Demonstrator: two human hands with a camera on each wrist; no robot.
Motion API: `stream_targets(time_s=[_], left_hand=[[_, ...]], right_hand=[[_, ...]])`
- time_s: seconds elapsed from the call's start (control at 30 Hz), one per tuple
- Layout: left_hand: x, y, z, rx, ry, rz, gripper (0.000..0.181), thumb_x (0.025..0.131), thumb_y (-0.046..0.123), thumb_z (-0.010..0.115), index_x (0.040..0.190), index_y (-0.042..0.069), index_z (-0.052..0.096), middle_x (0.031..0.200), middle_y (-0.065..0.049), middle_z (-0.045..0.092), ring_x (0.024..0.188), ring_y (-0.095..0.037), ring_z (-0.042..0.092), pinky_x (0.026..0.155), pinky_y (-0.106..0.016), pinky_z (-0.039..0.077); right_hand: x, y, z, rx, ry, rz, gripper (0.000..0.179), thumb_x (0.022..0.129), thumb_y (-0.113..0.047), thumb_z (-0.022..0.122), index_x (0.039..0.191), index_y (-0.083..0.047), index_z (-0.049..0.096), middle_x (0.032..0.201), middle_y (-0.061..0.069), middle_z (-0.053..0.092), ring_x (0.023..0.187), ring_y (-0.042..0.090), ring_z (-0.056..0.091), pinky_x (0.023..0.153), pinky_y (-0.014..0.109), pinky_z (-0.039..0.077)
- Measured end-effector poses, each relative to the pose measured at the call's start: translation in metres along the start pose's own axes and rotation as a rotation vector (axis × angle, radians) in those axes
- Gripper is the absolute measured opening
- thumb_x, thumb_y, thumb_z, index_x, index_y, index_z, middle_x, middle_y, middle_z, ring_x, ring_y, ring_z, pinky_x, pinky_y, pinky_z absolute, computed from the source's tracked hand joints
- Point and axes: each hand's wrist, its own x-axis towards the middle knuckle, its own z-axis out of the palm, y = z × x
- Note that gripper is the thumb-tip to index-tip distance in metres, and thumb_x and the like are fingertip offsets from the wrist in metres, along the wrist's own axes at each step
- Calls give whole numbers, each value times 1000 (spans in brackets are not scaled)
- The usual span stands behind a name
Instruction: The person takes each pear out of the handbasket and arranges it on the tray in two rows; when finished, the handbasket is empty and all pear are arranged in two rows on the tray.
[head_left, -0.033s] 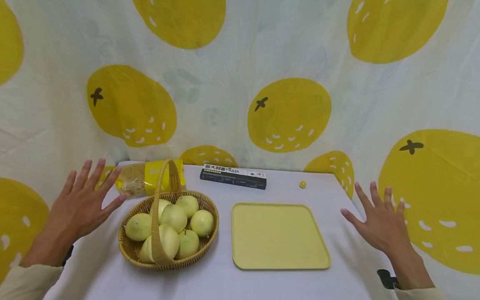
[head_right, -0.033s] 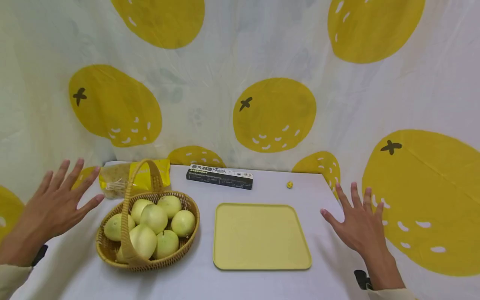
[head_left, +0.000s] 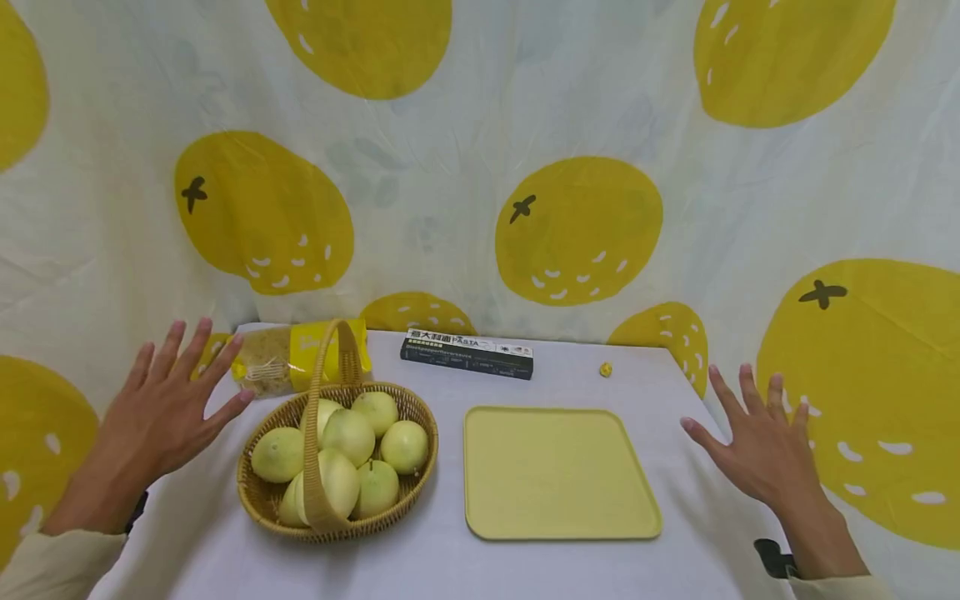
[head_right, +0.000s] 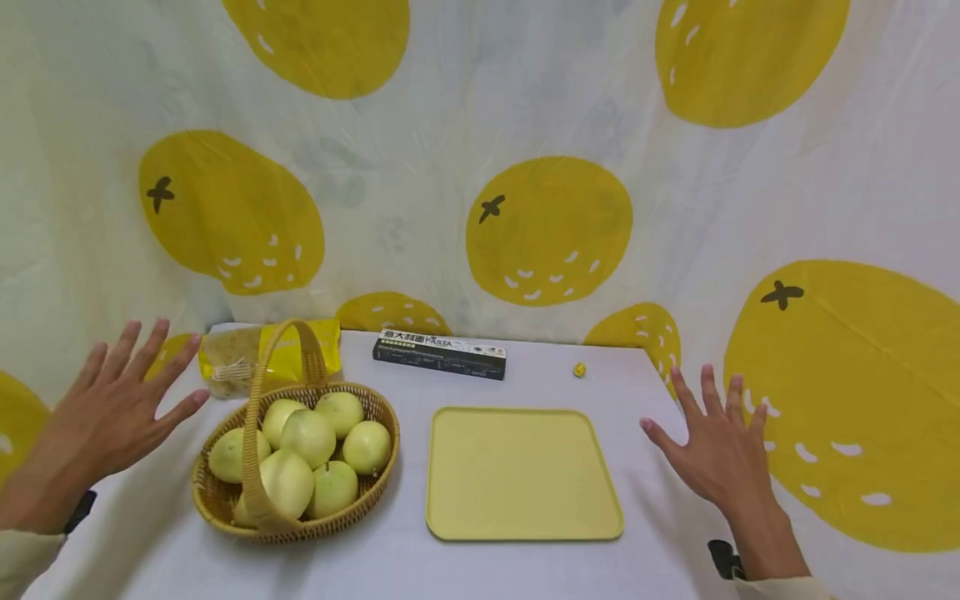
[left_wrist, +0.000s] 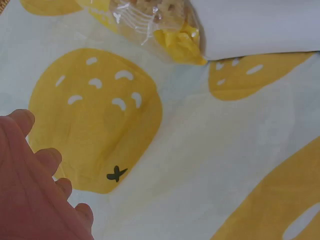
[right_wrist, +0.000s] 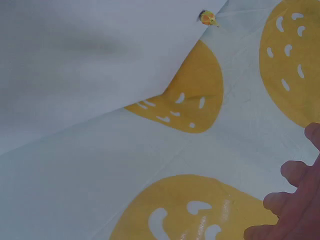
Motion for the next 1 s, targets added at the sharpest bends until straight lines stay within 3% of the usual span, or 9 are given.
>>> stream_targets(time_s=[0.2,0.3,0.4,0.53,0.63,0.77,0.83,0.9,1.0], left_hand=[[-1,2,2,-12,11,8,81,106,59,51,172,23,20,178,-22,11,166,-44,-2,133,-59,-14],[-2,4,6,-67,-6,5,80,107,56,52,172,21,21,176,-26,18,163,-50,7,133,-65,-6],[-2,7,11,-192,-41,-1,76,109,49,54,170,15,26,169,-35,29,156,-59,21,130,-72,9],[-4,9,20,-410,-81,-10,68,110,37,57,167,9,33,159,-42,40,145,-66,34,120,-80,23],[-8,10,26,-548,-118,-25,64,112,31,56,167,9,34,159,-40,42,143,-66,37,116,-82,26],[-16,11,32,-677,-202,-92,62,114,34,50,169,17,30,167,-31,36,146,-63,36,111,-82,31],[-20,11,35,-723,-239,-122,60,115,36,48,170,22,29,170,-25,35,152,-55,35,122,-63,39],[-24,10,39,-769,-254,-129,58,115,36,46,169,23,31,170,-23,38,157,-27,38,120,-32,45],[-31,8,47,-864,-261,-120,55,116,29,46,168,18,34,166,-24,43,141,12,43,97,-2,40]], right_hand=[[-1,-2,4,-2,16,0,97,99,-72,54,173,-30,7,174,31,9,156,66,-2,116,90,-4],[-2,-8,6,28,33,12,97,99,-69,57,173,-29,10,174,31,10,155,67,5,119,87,1],[-1,-17,7,85,76,4,94,98,-64,61,172,-26,17,172,33,18,153,67,17,119,85,13],[2,-34,8,175,151,-33,90,98,-55,68,171,-24,25,168,32,33,146,63,35,108,85,28],[4,-49,11,219,195,-63,91,97,-50,72,171,-25,26,166,28,40,141,59,43,104,83,35],[6,-68,17,294,259,-114,91,94,-40,78,169,-24,31,165,20,47,136,53,50,102,77,41],[7,-76,20,344,290,-144,90,91,-34,80,168,-23,34,164,17,49,137,49,51,104,74,42],[8,-86,23,393,306,-171,91,89,-29,83,167,-22,36,164,14,51,139,45,52,106,70,43],[9,-101,27,453,311,-204,92,88,-26,84,167,-21,38,163,13,52,137,41,53,107,64,44]])
